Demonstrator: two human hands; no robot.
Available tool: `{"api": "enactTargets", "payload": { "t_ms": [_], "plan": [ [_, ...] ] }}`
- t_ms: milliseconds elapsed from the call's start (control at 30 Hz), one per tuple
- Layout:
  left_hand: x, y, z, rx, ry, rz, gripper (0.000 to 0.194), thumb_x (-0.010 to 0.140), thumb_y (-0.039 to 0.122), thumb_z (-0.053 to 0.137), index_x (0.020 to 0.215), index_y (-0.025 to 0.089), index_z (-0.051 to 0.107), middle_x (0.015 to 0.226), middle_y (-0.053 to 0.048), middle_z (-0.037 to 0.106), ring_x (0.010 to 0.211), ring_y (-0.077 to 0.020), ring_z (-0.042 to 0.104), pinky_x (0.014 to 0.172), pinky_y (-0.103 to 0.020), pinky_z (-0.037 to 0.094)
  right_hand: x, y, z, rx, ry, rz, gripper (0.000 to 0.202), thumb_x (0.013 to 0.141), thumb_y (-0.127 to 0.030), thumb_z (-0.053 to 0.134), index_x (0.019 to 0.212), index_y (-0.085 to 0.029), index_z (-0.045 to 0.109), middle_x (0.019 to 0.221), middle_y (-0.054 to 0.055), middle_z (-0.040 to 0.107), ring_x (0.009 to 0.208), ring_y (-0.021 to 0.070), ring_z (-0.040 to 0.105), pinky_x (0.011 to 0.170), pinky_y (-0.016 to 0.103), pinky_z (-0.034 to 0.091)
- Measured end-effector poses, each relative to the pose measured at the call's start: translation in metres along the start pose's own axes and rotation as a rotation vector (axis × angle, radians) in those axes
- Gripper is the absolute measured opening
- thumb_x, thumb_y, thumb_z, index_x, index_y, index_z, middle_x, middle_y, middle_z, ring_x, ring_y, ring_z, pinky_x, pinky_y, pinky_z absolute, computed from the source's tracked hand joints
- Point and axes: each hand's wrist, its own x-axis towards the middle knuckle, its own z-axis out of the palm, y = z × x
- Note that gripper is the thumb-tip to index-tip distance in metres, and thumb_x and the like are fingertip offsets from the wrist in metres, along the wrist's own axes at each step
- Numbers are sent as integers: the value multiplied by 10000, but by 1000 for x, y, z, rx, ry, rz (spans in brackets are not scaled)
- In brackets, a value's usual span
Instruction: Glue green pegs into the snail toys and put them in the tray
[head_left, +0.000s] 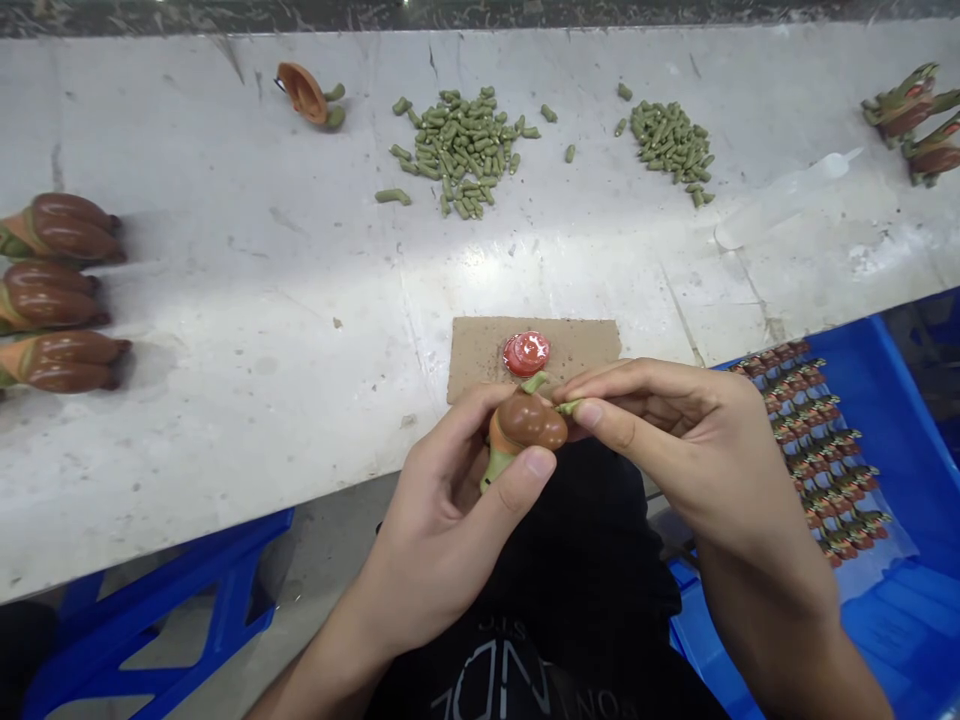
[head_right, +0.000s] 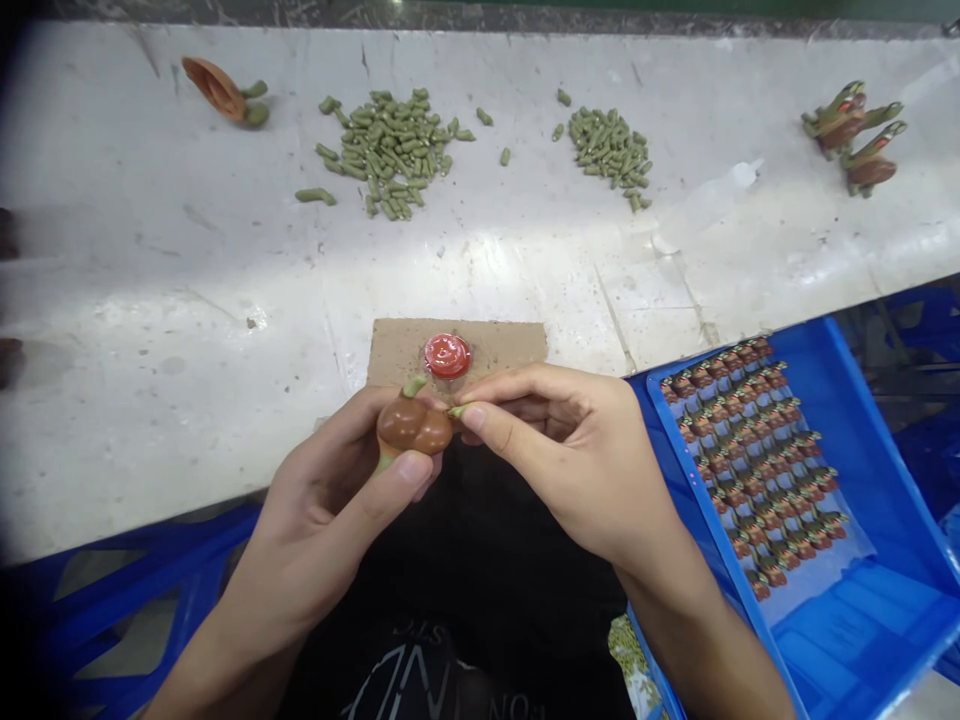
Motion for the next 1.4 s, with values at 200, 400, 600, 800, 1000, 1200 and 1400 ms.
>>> {"api": "enactTargets", "payload": {
  "t_ms": [200, 400, 600, 800, 1000, 1200, 1400],
  "plan": [
    [-4, -5, -7, 153, -80, 97, 133, 1169, 306, 762, 1298, 339, 758, 1184, 15, 749, 1117, -155, 714, 987, -239, 577, -9, -6, -8, -265, -69, -80, 105, 1032, -192, 932, 1039, -297, 940, 1084, -6, 929, 976, 184, 899, 867, 239, 729],
    [-5, -10, -9, 267, -166, 168, 143, 1192, 269, 711, 1313, 345, 704, 1195, 7, 724, 1120, -175, 688, 971, -279, 544, -19, 0, -14, -326, -100, -146, 89, 1076, -195, 871, 1049, -269, 911, 1060, 21, 914, 967, 219, 881, 884, 323, 725],
    [0, -11, 6, 273, -244, 182, 77, 1192, 272, 692, 1262, 302, 686, 1126, -13, 700, 1022, -192, 677, 924, -314, 549, -38, 7, -21, -285, 28, -154, 125, 1065, -169, 880, 1063, -288, 919, 1050, 27, 903, 960, 224, 869, 841, 326, 722],
    [6, -12, 34, 253, -399, 47, 67, 1221, 323, 624, 1181, 298, 672, 1077, -9, 680, 949, -180, 668, 847, -294, 549, -71, 15, -52, -373, 139, -146, 322, 1062, -136, 851, 1328, -315, 876, 1231, 39, 858, 1084, 223, 834, 928, 350, 725],
    [28, -35, 74, 303, -523, -140, 182, 1183, 444, 632, 1126, 281, 690, 1087, -37, 771, 1015, -245, 746, 906, -358, 598, -116, 17, -79, -1016, 101, -286, 665, 1032, -92, 762, 1638, -353, 678, 1663, 89, 681, 1564, 378, 618, 1324, 603, 572],
    [54, -73, 117, 400, -646, -243, 194, 1066, 376, 677, 1216, 253, 684, 1167, -82, 820, 1108, -309, 803, 979, -444, 633, -129, 49, -90, -1099, 26, -221, 314, 1172, -150, 629, 1467, -161, 738, 1393, 117, 851, 1338, 315, 739, 1296, 609, 536],
    [57, -94, 142, 492, -696, -276, 461, 1077, 503, 728, 1457, 271, 611, 1288, -121, 834, 1140, -339, 823, 907, -465, 647, -147, 69, -128, -988, 164, -88, 262, 1103, -191, 672, 1317, -291, 785, 1222, 59, 867, 1128, 301, 821, 1087, 515, 674]
  ]
}}
